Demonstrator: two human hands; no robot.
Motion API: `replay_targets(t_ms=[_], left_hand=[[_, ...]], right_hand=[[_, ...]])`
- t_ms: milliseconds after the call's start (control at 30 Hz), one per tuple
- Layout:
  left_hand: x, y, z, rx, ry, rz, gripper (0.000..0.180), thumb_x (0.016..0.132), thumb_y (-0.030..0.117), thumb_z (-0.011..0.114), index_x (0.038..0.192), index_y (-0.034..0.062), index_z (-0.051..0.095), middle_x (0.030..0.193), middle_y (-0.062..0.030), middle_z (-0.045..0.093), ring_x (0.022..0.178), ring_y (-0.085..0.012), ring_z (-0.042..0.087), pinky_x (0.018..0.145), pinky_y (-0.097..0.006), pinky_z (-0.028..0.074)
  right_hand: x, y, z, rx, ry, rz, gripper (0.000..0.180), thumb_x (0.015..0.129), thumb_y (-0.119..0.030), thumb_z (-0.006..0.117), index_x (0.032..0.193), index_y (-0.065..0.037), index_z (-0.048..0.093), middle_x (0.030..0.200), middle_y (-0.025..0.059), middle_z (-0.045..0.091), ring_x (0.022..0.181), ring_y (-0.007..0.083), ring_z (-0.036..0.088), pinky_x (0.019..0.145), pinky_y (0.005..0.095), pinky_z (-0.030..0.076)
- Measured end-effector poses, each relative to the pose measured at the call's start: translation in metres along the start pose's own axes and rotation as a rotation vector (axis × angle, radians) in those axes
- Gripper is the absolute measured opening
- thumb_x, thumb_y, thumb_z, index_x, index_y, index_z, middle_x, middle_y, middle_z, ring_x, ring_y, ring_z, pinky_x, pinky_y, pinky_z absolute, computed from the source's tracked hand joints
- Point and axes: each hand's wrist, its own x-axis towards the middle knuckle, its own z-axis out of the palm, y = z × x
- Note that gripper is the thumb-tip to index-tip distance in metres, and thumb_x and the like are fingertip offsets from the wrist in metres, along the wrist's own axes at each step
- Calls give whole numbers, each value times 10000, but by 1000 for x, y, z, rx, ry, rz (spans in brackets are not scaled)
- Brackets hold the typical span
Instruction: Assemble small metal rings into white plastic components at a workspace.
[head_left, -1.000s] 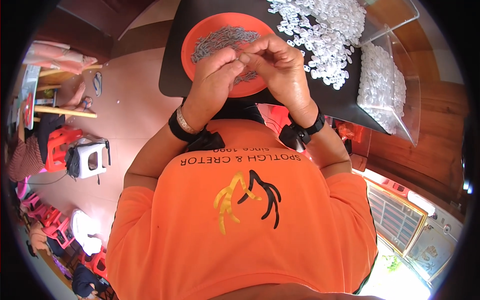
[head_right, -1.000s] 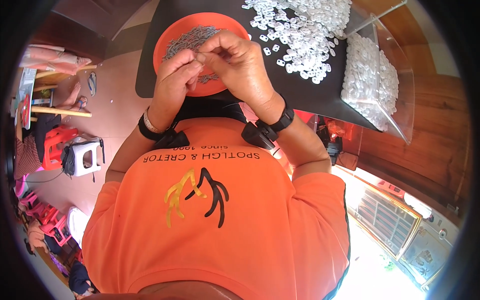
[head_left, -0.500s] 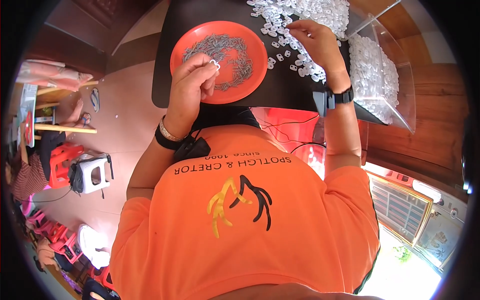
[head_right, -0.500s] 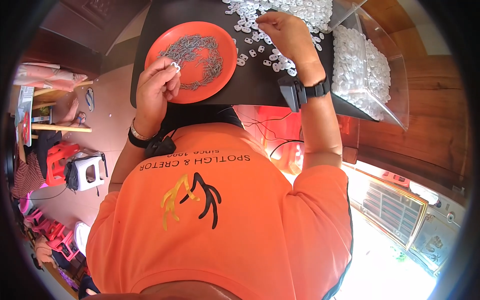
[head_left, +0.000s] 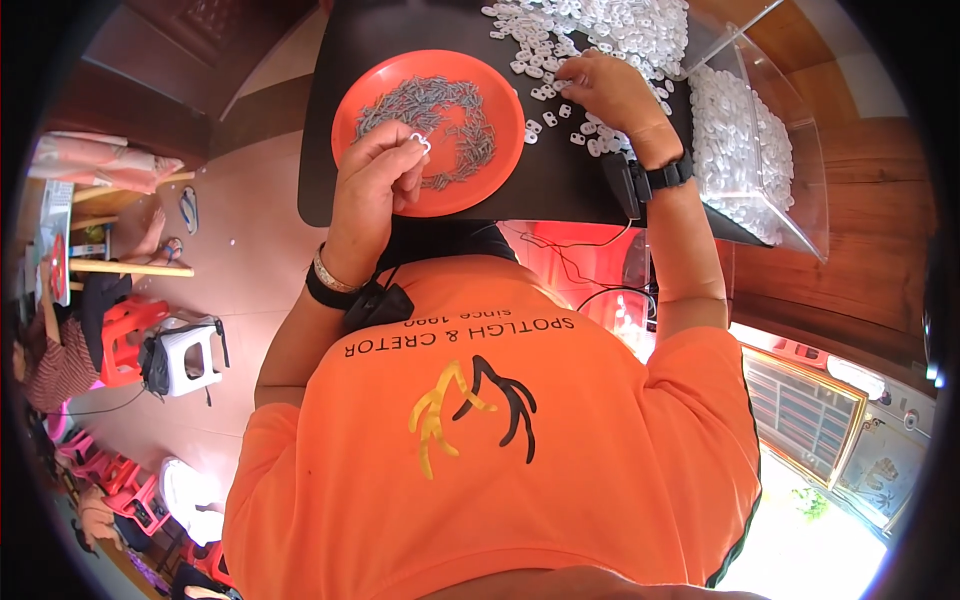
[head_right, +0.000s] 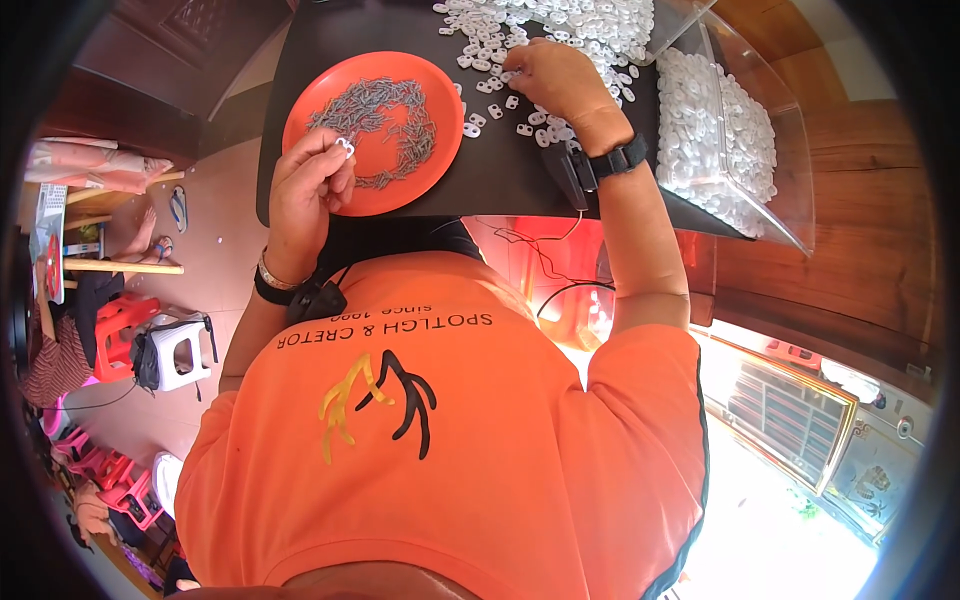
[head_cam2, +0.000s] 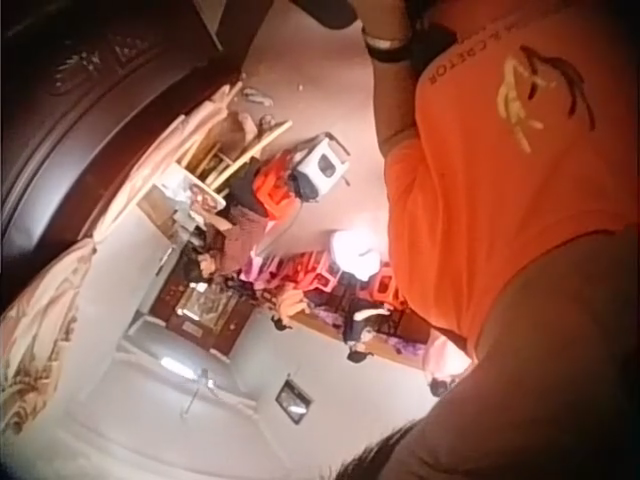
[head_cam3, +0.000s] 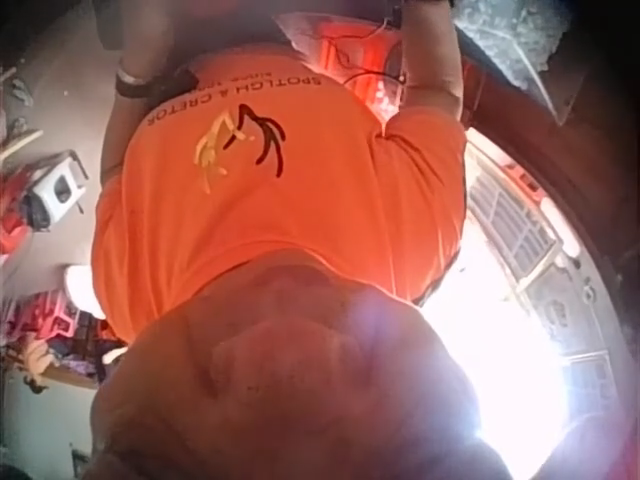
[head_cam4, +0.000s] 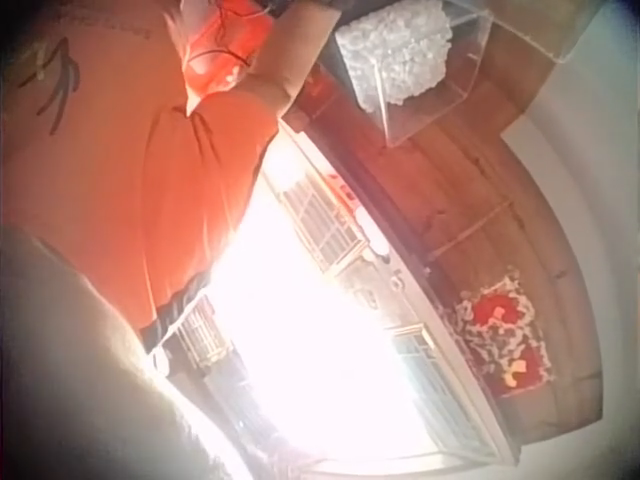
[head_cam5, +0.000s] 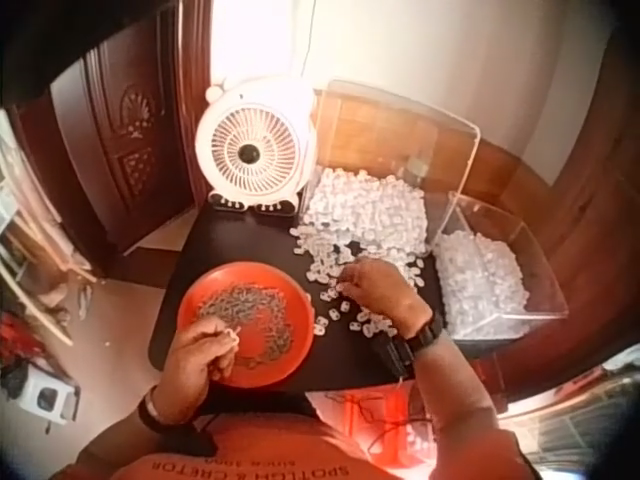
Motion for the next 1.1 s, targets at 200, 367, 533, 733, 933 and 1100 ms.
replay_targets(t_ms=[200,367,533,733,933,1100], left_hand=[[1,0,3,-36,-20,-8,192,881,178,522,735,53,515,584,37,443,499,-51,411,443,-200,268],[1,2,3,-21,-13,-1,195,881,178,521,730,55,512,587,36,449,503,-50,419,445,-196,270],[2,4,5,23,-37,-4,187,891,169,479,745,53,488,601,8,443,516,-76,423,469,-210,285],[2,8,11,14,-42,18,205,896,201,483,776,38,517,595,8,448,518,-77,430,475,-206,281],[1,9,9,-12,-44,44,184,882,201,514,775,54,545,614,35,479,531,-44,446,453,-187,285],[0,6,5,-53,-49,53,182,880,196,516,782,48,550,613,25,487,531,-52,454,453,-195,299]], right_hand=[[4,-3,1,-86,23,-49,175,783,-192,649,918,-80,653,880,88,636,792,271,626,717,367,491],[-1,-9,2,281,76,41,144,788,-129,675,889,-42,620,762,53,634,680,166,600,631,288,480],[-11,-42,-9,916,-20,87,150,808,-70,686,931,-21,616,793,17,640,724,90,590,656,224,468],[-26,-85,-15,1360,-132,8,204,817,-42,681,1012,-26,624,867,48,675,767,86,614,704,216,486],[-31,-118,-12,1481,-163,22,284,828,-36,666,1109,-30,629,866,21,646,739,73,559,706,212,465],[-32,-133,-8,1394,-102,-16,260,840,-3,636,1098,-32,638,871,11,643,741,67,553,711,211,467]])
